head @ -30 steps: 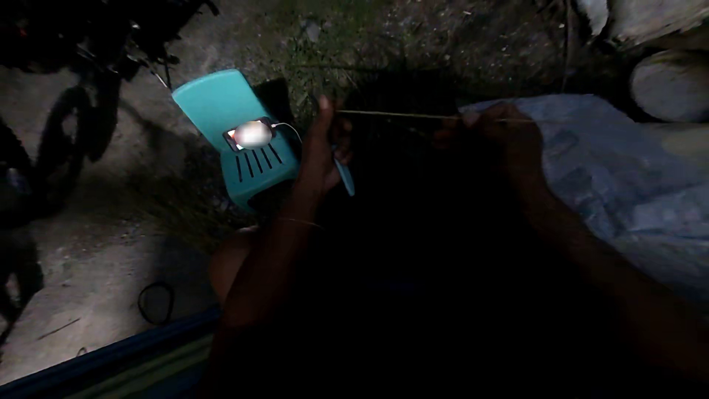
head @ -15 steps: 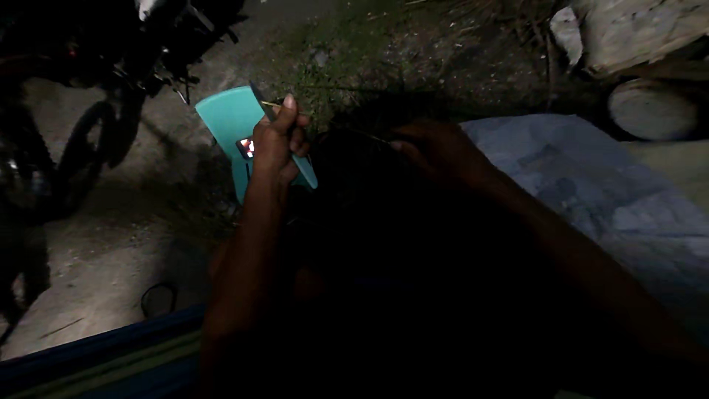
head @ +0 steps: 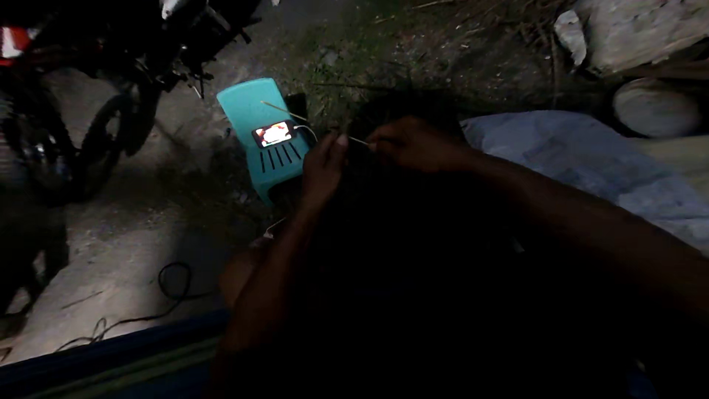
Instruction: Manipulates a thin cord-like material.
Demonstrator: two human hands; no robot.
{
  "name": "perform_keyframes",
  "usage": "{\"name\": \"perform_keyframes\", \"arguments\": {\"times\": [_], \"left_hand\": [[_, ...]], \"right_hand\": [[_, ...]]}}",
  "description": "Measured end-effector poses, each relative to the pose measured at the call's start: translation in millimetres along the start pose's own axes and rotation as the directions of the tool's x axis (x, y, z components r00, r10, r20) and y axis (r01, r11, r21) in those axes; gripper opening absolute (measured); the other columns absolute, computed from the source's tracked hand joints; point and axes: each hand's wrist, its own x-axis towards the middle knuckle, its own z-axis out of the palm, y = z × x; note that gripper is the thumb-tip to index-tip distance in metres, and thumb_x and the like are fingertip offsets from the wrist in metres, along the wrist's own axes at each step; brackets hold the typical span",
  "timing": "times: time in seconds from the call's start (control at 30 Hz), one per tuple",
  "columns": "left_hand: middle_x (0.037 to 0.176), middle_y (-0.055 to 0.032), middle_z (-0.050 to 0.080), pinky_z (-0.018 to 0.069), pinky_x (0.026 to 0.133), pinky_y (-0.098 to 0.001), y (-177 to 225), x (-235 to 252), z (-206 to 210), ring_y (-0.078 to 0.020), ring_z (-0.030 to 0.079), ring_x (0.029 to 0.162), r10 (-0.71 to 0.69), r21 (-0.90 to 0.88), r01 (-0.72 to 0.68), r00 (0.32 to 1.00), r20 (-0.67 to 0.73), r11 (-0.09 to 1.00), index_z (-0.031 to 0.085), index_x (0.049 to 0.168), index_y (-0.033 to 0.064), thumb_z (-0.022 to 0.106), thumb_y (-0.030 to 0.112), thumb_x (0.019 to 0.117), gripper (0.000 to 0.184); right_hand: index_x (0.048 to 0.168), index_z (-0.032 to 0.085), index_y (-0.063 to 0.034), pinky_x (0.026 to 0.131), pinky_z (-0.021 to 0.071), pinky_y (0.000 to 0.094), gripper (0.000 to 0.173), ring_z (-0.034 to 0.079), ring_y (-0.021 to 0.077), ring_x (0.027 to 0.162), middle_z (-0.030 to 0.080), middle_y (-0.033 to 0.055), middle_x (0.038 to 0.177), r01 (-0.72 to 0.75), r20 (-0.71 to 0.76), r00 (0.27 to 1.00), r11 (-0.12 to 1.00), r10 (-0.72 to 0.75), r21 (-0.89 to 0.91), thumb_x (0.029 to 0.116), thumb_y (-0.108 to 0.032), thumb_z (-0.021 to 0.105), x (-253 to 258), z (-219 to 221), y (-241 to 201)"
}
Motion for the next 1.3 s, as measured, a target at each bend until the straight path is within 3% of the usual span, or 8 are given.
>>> {"name": "perform_keyframes", "arguments": {"times": [0.13, 0.27, 0.4, 0.53, 0.63, 0.83, 1.03, 1.3], "left_hand": [[0.071, 0.0046, 0.054, 0.044, 0.05, -0.0174, -12, -13, -14, -0.0023, 0.049, 0.055, -0.188, -0.308, 0.162, 0.981, -0.056, 0.937, 0.06, 0.13, 0.0036, 0.043, 0.024, 0.1113, 0.032], [0.069, 0.0067, 0.054, 0.0459, 0.048, -0.0159, -19, -30, -20, -0.0012, 0.05, 0.052, -0.206, -0.468, 0.212, 0.976, 0.064, 0.858, 0.058, 0.134, 0.0054, 0.042, 0.021, 0.1104, 0.032], [0.065, 0.0084, 0.051, 0.046, 0.044, -0.0157, -38, -21, -43, -0.0013, 0.048, 0.048, -0.276, -0.581, 0.212, 0.961, -0.024, 0.786, 0.056, 0.133, 0.0108, 0.038, 0.027, 0.1119, 0.032], [0.064, 0.0083, 0.05, 0.0457, 0.046, -0.0149, -28, -19, -34, -0.0012, 0.048, 0.048, -0.25, -0.575, 0.255, 0.964, 0.09, 0.777, 0.058, 0.131, 0.0084, 0.038, 0.022, 0.1111, 0.031], [0.063, 0.0084, 0.048, 0.0466, 0.045, -0.0179, -33, 7, -41, -0.003, 0.047, 0.046, -0.267, -0.629, 0.237, 0.963, 0.049, 0.74, 0.057, 0.13, 0.0139, 0.037, 0.028, 0.1119, 0.03], [0.065, 0.0064, 0.05, 0.0461, 0.045, -0.0177, -24, 40, -18, -0.0032, 0.048, 0.048, -0.122, -0.608, 0.253, 0.961, 0.249, 0.753, 0.058, 0.13, 0.0107, 0.041, 0.022, 0.1101, 0.029], [0.065, 0.0059, 0.05, 0.047, 0.044, -0.0183, -21, 86, -4, -0.0039, 0.05, 0.048, -0.128, -0.603, 0.244, 0.965, 0.23, 0.759, 0.055, 0.131, 0.0108, 0.041, 0.019, 0.11, 0.027], [0.061, 0.0076, 0.046, 0.0445, 0.043, -0.0185, -28, 128, -2, -0.0036, 0.046, 0.045, -0.191, -0.606, 0.265, 0.964, 0.186, 0.75, 0.055, 0.126, 0.0139, 0.038, 0.023, 0.1114, 0.025]], "right_hand": [[0.122, 0.069, -0.0032, 0.073, 0.0565, 0.039, 0.028, 0.066, 0.0183, 0.074, 0.07, 0.0111, 0.088, 0.068, 0.003, 0.998, 0.996, -0.068, -0.053, 0.1082, -0.014, 0.047, -12, 14, -7], [0.122, 0.07, -0.0054, 0.069, 0.0549, 0.0357, 0.028, 0.062, 0.0144, 0.07, 0.067, 0.0077, 0.084, 0.08, 0.023, 0.997, 0.996, -0.079, -0.031, 0.1084, -0.016, 0.048, -17, 22, -7], [0.119, 0.071, -0.0059, 0.072, 0.0552, 0.035, 0.027, 0.064, 0.0145, 0.073, 0.069, 0.0073, 0.086, 0.109, 0.044, 0.993, 0.991, -0.107, -0.071, 0.1081, -0.016, 0.048, -24, 24, 2], [0.119, 0.071, -0.0077, 0.066, 0.0532, 0.031, 0.027, 0.06, 0.0108, 0.068, 0.066, 0.0045, 0.082, 0.081, 0.069, 0.995, 0.996, -0.078, -0.043, 0.1085, -0.018, 0.048, -22, 13, 14], [0.122, 0.07, -0.0115, 0.059, 0.0523, 0.0248, 0.029, 0.059, 0.0064, 0.062, 0.065, 0.0009, 0.078, -0.065, 0.126, 0.99, 0.997, 0.06, 0.035, 0.1103, -0.022, 0.046, -19, -3, 20], [0.124, 0.069, -0.0124, 0.06, 0.0545, 0.0283, 0.032, 0.061, 0.0081, 0.063, 0.065, -0.0001, 0.075, -0.1, 0.144, 0.986, 0.992, 0.089, 0.073, 0.1112, -0.024, 0.041, 0, -34, 44], [0.119, 0.071, -0.0082, 0.054, 0.0501, 0.0218, 0.028, 0.056, 0.0025, 0.057, 0.063, -0.0029, 0.07, -0.006, 0.038, 0.999, 0.997, 0.004, 0.074, 0.1094, -0.019, 0.046, 25, -57, 63], [0.12, 0.072, -0.0105, 0.058, 0.0498, 0.0224, 0.027, 0.055, 0.002, 0.06, 0.064, -0.0028, 0.074, -0.006, -0.001, 1.0, 1.0, 0.006, -0.002, 0.1084, -0.02, 0.05, 51, -79, 82]]}}
